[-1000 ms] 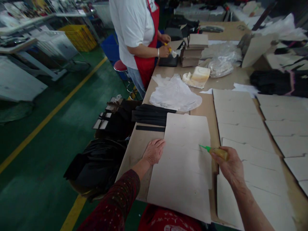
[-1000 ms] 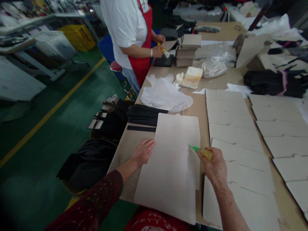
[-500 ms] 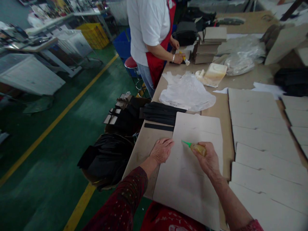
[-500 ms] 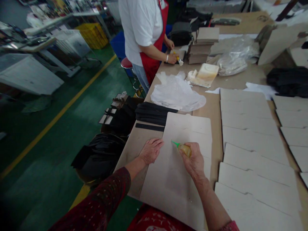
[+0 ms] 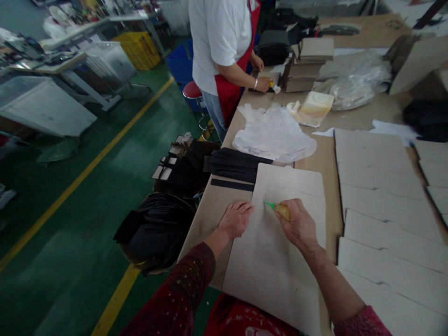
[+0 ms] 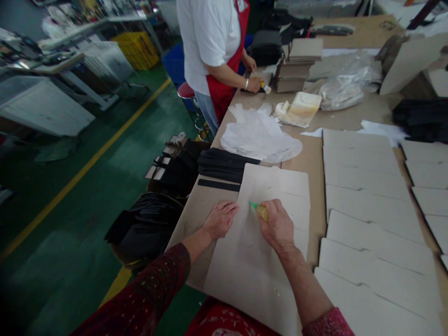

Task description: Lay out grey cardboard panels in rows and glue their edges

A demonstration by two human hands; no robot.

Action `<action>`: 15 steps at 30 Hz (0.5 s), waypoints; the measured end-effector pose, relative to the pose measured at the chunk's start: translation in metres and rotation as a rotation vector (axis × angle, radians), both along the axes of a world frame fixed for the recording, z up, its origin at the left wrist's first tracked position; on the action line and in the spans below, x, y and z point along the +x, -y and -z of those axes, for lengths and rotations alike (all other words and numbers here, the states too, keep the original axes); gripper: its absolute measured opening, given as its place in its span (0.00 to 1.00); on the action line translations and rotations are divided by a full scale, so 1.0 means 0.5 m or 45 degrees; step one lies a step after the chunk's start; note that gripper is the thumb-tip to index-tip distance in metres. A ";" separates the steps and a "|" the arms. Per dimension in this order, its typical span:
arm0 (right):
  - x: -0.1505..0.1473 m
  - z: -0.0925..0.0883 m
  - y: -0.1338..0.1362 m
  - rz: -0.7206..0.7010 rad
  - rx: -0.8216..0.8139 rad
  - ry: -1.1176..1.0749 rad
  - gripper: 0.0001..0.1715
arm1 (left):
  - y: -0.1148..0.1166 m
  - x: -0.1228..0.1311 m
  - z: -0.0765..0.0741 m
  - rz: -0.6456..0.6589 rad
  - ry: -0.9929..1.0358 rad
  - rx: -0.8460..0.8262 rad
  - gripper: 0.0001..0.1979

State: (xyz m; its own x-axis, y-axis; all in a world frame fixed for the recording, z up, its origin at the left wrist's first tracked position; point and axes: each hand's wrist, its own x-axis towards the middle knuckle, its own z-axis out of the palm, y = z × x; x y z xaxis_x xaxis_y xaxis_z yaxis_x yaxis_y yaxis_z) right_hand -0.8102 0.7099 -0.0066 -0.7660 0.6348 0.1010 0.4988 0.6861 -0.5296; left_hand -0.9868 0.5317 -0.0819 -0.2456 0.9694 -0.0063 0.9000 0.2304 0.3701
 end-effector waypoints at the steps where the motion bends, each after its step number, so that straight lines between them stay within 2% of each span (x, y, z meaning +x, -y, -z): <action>1: -0.001 -0.005 -0.001 0.001 0.018 0.014 0.10 | 0.000 0.000 -0.001 0.000 0.001 -0.001 0.26; 7: 0.010 -0.017 -0.006 0.037 0.043 0.084 0.10 | 0.000 0.000 -0.007 -0.002 0.010 -0.003 0.25; 15: 0.032 0.001 -0.007 0.116 -0.159 -0.030 0.14 | -0.002 0.000 -0.007 -0.004 0.011 -0.004 0.26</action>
